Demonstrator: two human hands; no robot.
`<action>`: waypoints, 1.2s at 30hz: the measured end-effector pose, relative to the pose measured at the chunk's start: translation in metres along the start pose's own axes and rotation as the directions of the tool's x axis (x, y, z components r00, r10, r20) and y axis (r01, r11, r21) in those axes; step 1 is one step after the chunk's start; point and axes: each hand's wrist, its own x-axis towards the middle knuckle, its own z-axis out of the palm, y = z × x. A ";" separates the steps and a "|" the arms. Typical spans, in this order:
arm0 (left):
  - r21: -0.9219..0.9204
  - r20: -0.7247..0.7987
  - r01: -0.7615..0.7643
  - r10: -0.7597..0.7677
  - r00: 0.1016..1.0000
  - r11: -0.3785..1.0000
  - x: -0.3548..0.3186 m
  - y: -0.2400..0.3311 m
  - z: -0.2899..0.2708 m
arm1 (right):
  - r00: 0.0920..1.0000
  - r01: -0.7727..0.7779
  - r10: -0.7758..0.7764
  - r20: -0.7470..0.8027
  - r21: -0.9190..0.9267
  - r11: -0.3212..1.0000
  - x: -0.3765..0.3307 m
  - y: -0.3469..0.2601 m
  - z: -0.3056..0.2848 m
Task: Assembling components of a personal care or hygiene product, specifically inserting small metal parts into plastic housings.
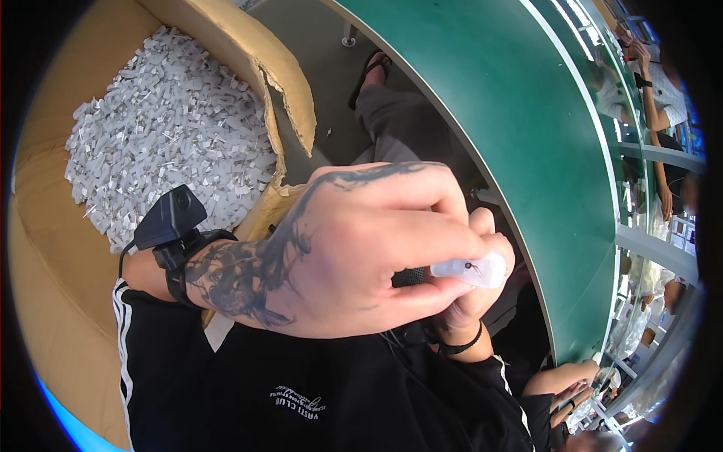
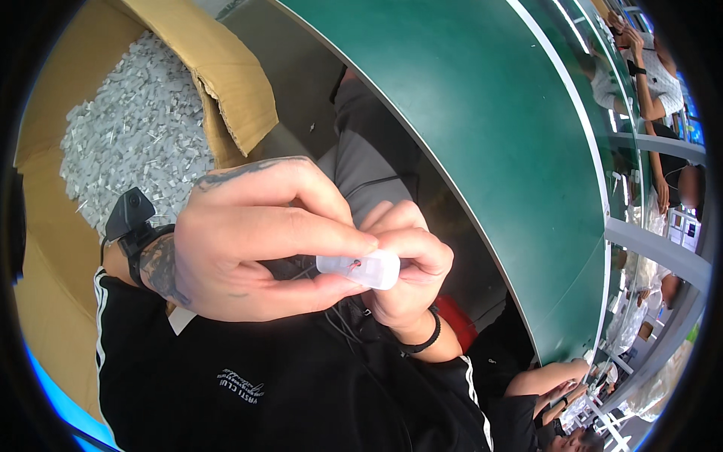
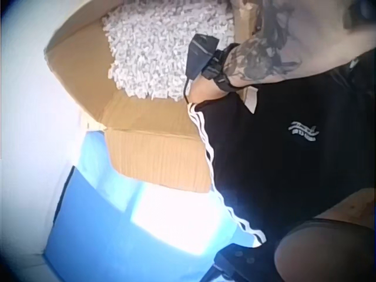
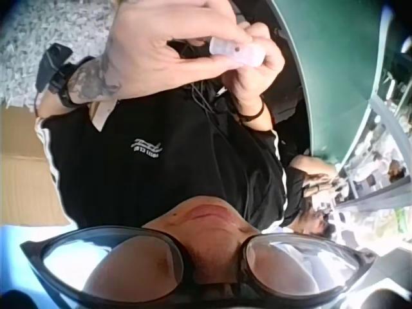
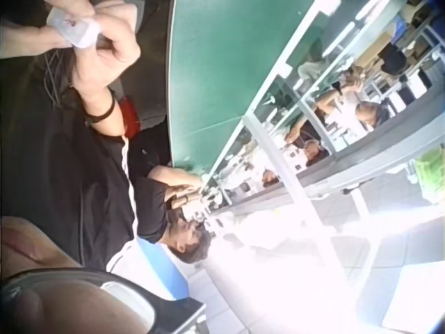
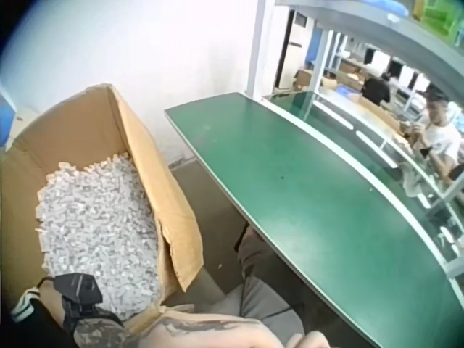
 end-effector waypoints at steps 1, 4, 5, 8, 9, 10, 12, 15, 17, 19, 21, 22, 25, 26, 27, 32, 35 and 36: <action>-0.007 0.003 -0.001 0.001 1.000 1.000 0.000 -0.001 0.001 | 1.000 0.000 0.000 -0.005 -0.005 1.000 0.000 0.000 -0.001; -0.006 0.029 0.030 -0.029 0.999 1.000 -0.003 0.000 -0.002 | 1.000 -0.005 0.005 0.026 0.000 1.000 0.001 0.000 -0.001; 0.046 0.029 -0.031 0.030 0.999 0.998 -0.003 0.000 -0.003 | 0.999 -0.003 0.002 0.051 0.021 1.000 0.002 0.000 0.001; 0.068 0.032 -0.114 0.112 0.993 0.991 -0.003 -0.005 0.001 | 0.997 -0.005 0.000 0.071 0.067 0.998 0.004 0.001 0.000; 0.066 0.012 -0.126 0.126 0.992 0.990 -0.003 -0.004 0.001 | 0.996 -0.019 0.008 0.093 0.112 0.994 0.004 0.002 0.000; 0.067 0.013 -0.129 0.128 0.992 0.989 -0.004 -0.004 0.001 | 0.996 -0.016 0.006 0.093 0.112 0.994 0.005 0.002 0.002; 0.026 -0.006 -0.125 0.125 0.992 0.992 -0.004 -0.005 0.000 | 0.995 -0.024 0.015 0.095 0.099 0.995 0.003 0.003 0.002; 0.003 0.058 -0.087 0.086 0.995 0.996 0.002 -0.004 -0.006 | 0.997 -0.040 0.031 0.073 0.117 0.992 0.000 0.006 0.001; -0.036 0.048 -0.022 0.024 0.999 0.999 0.000 -0.001 -0.005 | 0.995 -0.066 0.055 0.085 0.128 0.990 -0.003 0.006 0.001; -0.082 0.044 0.032 -0.028 0.999 0.996 0.001 -0.001 -0.004 | 0.993 -0.082 0.070 0.092 0.131 0.988 -0.004 0.004 0.001; -0.107 0.053 0.081 -0.076 0.996 0.991 0.002 -0.002 -0.005 | 0.991 -0.087 0.067 0.111 0.178 0.980 -0.005 0.004 0.003; -0.110 0.055 0.077 -0.071 0.996 0.991 0.002 -0.001 -0.005 | 0.992 -0.083 0.064 0.109 0.175 0.981 -0.005 0.003 0.003; -0.153 0.062 0.133 -0.125 0.990 0.979 0.004 -0.002 -0.007 | 0.987 -0.099 0.077 0.141 0.155 0.983 -0.003 0.001 0.004; -0.175 0.062 0.137 -0.128 0.990 0.975 0.004 -0.003 -0.008 | 0.986 -0.107 0.087 0.141 0.139 0.985 -0.002 0.001 0.005; -0.187 0.056 0.142 -0.134 0.989 0.972 0.005 -0.003 -0.010 | 0.984 -0.116 0.096 0.150 0.130 0.985 0.001 0.001 0.006; -0.269 0.082 0.268 -0.256 0.963 0.925 -0.001 0.002 -0.026 | 0.976 -0.186 0.197 0.094 -0.112 0.976 0.005 -0.004 0.009; -0.277 0.004 0.203 -0.210 0.978 0.939 0.007 0.004 -0.059 | 0.991 -0.109 0.091 -0.102 -0.184 0.977 0.022 -0.038 -0.010; -0.264 -0.051 0.256 -0.278 0.959 0.930 0.007 0.006 -0.080 | 0.999 -0.015 0.021 0.032 -0.178 0.984 0.038 -0.062 -0.046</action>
